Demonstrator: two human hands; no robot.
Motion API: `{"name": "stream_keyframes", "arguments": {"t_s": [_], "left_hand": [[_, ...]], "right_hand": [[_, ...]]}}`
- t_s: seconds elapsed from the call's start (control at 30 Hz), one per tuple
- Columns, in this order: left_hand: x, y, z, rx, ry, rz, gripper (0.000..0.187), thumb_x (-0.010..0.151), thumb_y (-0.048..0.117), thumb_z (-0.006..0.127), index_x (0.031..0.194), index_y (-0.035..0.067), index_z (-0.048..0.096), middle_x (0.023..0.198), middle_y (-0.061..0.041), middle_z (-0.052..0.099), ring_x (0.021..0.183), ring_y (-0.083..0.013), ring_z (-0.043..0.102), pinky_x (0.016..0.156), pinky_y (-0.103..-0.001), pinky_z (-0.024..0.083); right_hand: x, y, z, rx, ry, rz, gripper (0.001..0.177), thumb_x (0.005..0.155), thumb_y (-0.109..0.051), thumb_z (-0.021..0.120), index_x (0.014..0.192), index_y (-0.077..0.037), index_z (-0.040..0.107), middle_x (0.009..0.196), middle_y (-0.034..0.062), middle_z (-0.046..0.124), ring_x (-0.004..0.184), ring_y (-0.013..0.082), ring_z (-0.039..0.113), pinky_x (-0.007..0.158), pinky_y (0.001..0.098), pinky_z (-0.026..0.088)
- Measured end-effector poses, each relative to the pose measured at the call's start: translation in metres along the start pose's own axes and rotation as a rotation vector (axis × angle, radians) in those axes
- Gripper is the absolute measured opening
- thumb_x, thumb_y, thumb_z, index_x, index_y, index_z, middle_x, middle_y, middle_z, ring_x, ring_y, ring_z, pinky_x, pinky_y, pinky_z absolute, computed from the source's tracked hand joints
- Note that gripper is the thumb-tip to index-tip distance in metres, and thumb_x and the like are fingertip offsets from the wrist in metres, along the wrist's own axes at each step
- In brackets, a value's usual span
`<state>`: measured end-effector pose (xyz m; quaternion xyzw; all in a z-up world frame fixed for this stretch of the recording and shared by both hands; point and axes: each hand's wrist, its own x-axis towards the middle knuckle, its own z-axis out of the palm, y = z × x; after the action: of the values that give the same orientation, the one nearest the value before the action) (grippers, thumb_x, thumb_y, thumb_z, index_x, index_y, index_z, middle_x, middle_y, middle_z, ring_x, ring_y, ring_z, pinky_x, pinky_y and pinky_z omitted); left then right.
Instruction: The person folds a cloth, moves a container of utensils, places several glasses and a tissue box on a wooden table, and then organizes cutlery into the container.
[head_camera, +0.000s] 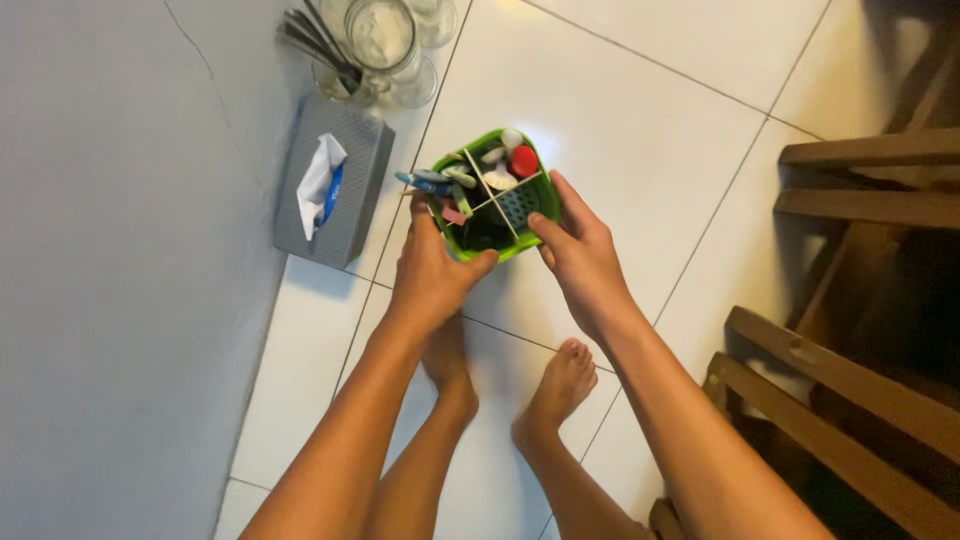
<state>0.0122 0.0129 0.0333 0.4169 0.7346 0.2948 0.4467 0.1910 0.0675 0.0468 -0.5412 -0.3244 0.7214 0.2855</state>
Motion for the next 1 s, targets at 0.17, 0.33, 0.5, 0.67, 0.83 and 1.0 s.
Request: {"name": "stream_keyframes", "arguments": {"t_s": [0.17,0.33,0.5,0.67,0.83,1.0], "left_hand": [[-0.044,0.119,-0.019,0.091,-0.014,0.156,0.115,0.070,0.026,0.088,0.155,-0.001,0.016,0.135,-0.028,0.047,0.125,-0.0434,0.051,0.102,-0.045,0.048],[-0.113,0.272,-0.039,0.101,-0.048,0.050,0.107,0.069,0.034,0.085,0.152,0.005,0.023,0.134,-0.021,0.046,0.118,-0.0357,0.057,0.095,-0.045,0.051],[-0.180,0.427,-0.058,0.045,-0.042,0.302,0.078,0.074,0.026,0.079,0.139,0.006,0.044,0.136,-0.017,0.057,0.113,-0.0353,0.062,0.095,-0.045,0.052],[-0.274,0.565,-0.059,0.009,-0.182,0.463,0.066,0.074,0.020,0.075,0.133,0.006,0.047,0.123,-0.016,0.067,0.112,-0.0356,0.065,0.096,-0.045,0.051],[-0.362,0.653,-0.023,0.121,-0.393,0.470,0.064,0.072,0.020,0.073,0.129,0.006,0.048,0.117,-0.016,0.065,0.110,-0.0360,0.062,0.094,-0.045,0.048],[-0.442,0.682,0.042,0.090,-0.609,0.566,0.067,0.073,0.021,0.072,0.132,0.004,0.046,0.118,-0.016,0.064,0.114,-0.0360,0.062,0.095,-0.045,0.049]], "right_hand": [[-0.108,-0.085,0.001,0.185,0.182,0.017,0.071,0.094,-0.005,0.061,0.160,-0.006,0.036,0.122,-0.0025,0.060,0.082,0.0019,0.047,0.065,0.0174,0.039],[-0.218,-0.193,-0.003,0.189,0.231,-0.136,0.075,0.099,-0.003,0.060,0.168,-0.003,0.031,0.134,0.0101,0.055,0.112,0.0161,0.044,0.091,0.0280,0.037],[-0.339,-0.316,-0.003,0.193,0.274,-0.293,0.080,0.092,-0.003,0.059,0.162,0.000,0.020,0.152,0.0076,0.050,0.140,0.0165,0.045,0.113,0.0327,0.038],[-0.473,-0.394,-0.027,-0.107,0.491,-0.247,0.082,0.093,-0.010,0.062,0.164,-0.009,0.021,0.141,0.0134,0.066,0.131,0.0176,0.059,0.111,0.0323,0.043],[-0.583,-0.412,-0.067,-0.359,0.824,-0.347,0.090,0.082,-0.019,0.076,0.158,-0.009,0.029,0.138,0.0157,0.067,0.130,0.0203,0.063,0.104,0.0359,0.046],[-0.668,-0.382,-0.124,-0.273,1.085,-0.242,0.102,0.073,-0.022,0.081,0.162,-0.016,0.032,0.135,0.0121,0.068,0.122,0.0205,0.069,0.096,0.0353,0.052]]}}
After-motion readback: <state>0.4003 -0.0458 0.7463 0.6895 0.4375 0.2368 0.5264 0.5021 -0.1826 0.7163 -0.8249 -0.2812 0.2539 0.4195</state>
